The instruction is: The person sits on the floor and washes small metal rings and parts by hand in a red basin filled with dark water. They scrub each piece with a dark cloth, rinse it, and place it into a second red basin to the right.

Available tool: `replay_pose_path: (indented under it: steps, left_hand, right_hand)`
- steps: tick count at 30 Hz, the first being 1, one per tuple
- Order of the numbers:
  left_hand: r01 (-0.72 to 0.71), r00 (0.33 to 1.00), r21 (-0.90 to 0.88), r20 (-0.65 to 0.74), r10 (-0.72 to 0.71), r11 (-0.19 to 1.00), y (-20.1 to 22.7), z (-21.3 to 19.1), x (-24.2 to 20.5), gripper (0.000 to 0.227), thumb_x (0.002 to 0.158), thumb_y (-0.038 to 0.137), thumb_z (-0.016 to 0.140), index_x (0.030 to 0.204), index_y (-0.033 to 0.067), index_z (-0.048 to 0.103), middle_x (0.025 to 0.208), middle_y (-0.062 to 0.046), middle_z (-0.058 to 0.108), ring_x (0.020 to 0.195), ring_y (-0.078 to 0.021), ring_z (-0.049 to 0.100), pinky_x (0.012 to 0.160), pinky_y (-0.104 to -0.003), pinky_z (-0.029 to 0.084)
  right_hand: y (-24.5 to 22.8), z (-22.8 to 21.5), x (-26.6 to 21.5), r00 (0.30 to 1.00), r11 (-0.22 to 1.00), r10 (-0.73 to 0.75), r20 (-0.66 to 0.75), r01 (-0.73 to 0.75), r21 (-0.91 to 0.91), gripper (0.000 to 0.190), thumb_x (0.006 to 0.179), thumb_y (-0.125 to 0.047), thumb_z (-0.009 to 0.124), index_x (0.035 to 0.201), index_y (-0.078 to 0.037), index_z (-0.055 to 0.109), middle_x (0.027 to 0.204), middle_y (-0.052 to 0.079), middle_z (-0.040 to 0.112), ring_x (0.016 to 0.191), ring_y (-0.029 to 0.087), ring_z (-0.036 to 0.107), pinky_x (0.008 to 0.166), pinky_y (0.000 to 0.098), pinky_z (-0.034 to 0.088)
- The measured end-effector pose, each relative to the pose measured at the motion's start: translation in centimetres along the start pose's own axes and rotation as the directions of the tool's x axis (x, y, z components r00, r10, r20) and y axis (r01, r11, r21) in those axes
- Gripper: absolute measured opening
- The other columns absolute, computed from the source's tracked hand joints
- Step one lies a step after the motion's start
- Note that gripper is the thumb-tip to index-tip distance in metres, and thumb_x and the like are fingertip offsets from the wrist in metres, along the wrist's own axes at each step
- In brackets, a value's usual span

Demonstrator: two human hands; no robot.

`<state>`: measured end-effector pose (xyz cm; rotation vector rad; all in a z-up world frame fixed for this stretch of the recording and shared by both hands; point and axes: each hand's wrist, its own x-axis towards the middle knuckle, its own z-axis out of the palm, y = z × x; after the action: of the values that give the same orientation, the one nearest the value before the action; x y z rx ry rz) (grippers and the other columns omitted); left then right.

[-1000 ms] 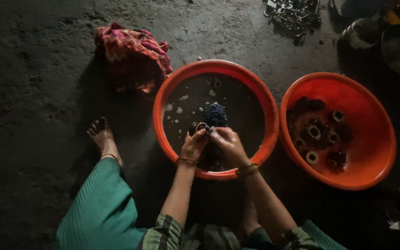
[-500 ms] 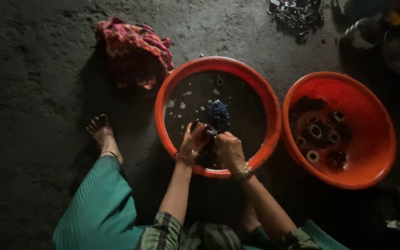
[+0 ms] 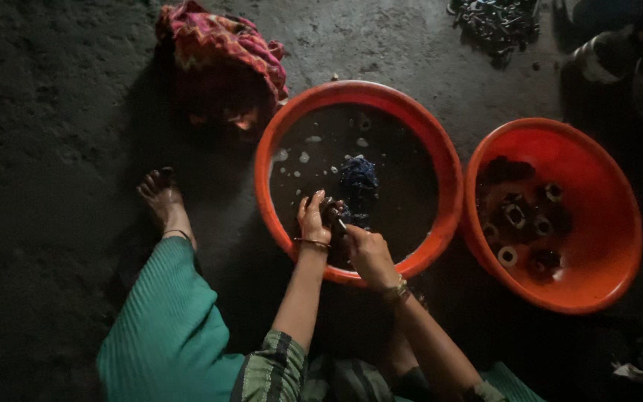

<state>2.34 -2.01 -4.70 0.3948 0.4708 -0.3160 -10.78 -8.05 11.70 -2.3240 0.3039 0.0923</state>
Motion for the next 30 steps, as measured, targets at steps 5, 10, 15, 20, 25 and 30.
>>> replay_pose_path:
  steps: [5, 10, 15, 20, 25, 30]
  left_hand:
    - [-0.007, 1.0, 0.056, -0.006, 0.007, 0.998, 0.2, 1.0, -0.9, 0.033, 0.083, 0.002, 0.072, 0.101, 0.0173, 0.048, 0.089, -0.013, 0.068, 0.076, -0.0282, 0.069, 0.063, -0.046, 0.062]
    - [-0.014, 0.992, 0.062, 0.124, 0.006, 0.998, -0.1, 1.2, -1.8, 0.021, 0.087, 0.004, 0.072, 0.102, 0.009, 0.059, 0.091, -0.011, 0.068, 0.079, -0.0256, 0.07, 0.067, -0.045, 0.064]
    - [0.039, 0.99, 0.093, 0.13, -0.051, 0.995, 0.4, 1.4, -1.4, 0.02, 0.088, 0.003, 0.073, 0.097, 0.0093, 0.056, 0.087, -0.014, 0.07, 0.072, -0.0276, 0.07, 0.067, -0.044, 0.063]
    - [0.116, 0.983, 0.096, 0.132, -0.128, 0.989, 0.4, 1.1, -1.6, 0.019, 0.087, 0.008, 0.073, 0.099, 0.009, 0.058, 0.084, -0.014, 0.071, 0.069, -0.03, 0.071, 0.065, -0.043, 0.062]
    - [0.035, 0.994, 0.009, 0.106, -0.036, 0.999, -0.2, 0.6, -1.2, 0.023, 0.09, 0.005, 0.076, 0.101, 0.0023, 0.056, 0.087, -0.013, 0.068, 0.074, -0.0291, 0.07, 0.068, -0.047, 0.064]
    - [0.041, 0.992, 0.063, 0.117, -0.048, 0.997, 0.0, 0.4, -1.1, 0.027, 0.087, 0.008, 0.074, 0.107, 0.0041, 0.056, 0.088, -0.014, 0.069, 0.073, -0.0338, 0.073, 0.063, -0.046, 0.061]
  right_hand:
    - [0.9, 0.7, -0.1, 0.993, 0.938, -0.036, -0.111, -0.005, -0.345, 0.018, 0.097, -0.016, 0.05, 0.095, -0.007, 0.065, 0.075, 0.021, 0.07, 0.07, 0.042, 0.07, 0.063, 0.0535, 0.054]
    - [2.0, 2.5, 0.9, 0.981, 0.922, -0.063, -0.182, -0.013, -0.386, 0.013, 0.091, -0.011, 0.052, 0.087, -0.005, 0.062, 0.076, 0.022, 0.071, 0.072, 0.043, 0.07, 0.065, 0.0551, 0.054]
    - [1.8, 4.5, 3.4, 0.971, 0.932, -0.05, -0.235, -0.04, -0.361, 0.016, 0.092, -0.013, 0.052, 0.085, -0.003, 0.062, 0.078, 0.024, 0.071, 0.074, 0.043, 0.07, 0.067, 0.0555, 0.054]
    - [1.1, 3.4, 3.6, 0.969, 0.939, -0.073, -0.237, -0.013, -0.344, 0.016, 0.089, -0.013, 0.053, 0.082, -0.004, 0.065, 0.076, 0.023, 0.071, 0.072, 0.042, 0.07, 0.067, 0.0552, 0.054]
    - [-0.2, 1.4, 0.7, 0.984, 0.926, -0.055, -0.168, -0.013, -0.378, 0.027, 0.099, -0.02, 0.05, 0.081, -0.004, 0.064, 0.07, 0.02, 0.069, 0.067, 0.04, 0.069, 0.063, 0.0532, 0.053]
    - [-0.8, 1.5, -0.2, 0.984, 0.904, 0.012, -0.179, -0.087, -0.418, 0.028, 0.1, -0.022, 0.05, 0.083, -0.005, 0.063, 0.07, 0.019, 0.069, 0.067, 0.039, 0.07, 0.062, 0.0506, 0.055]
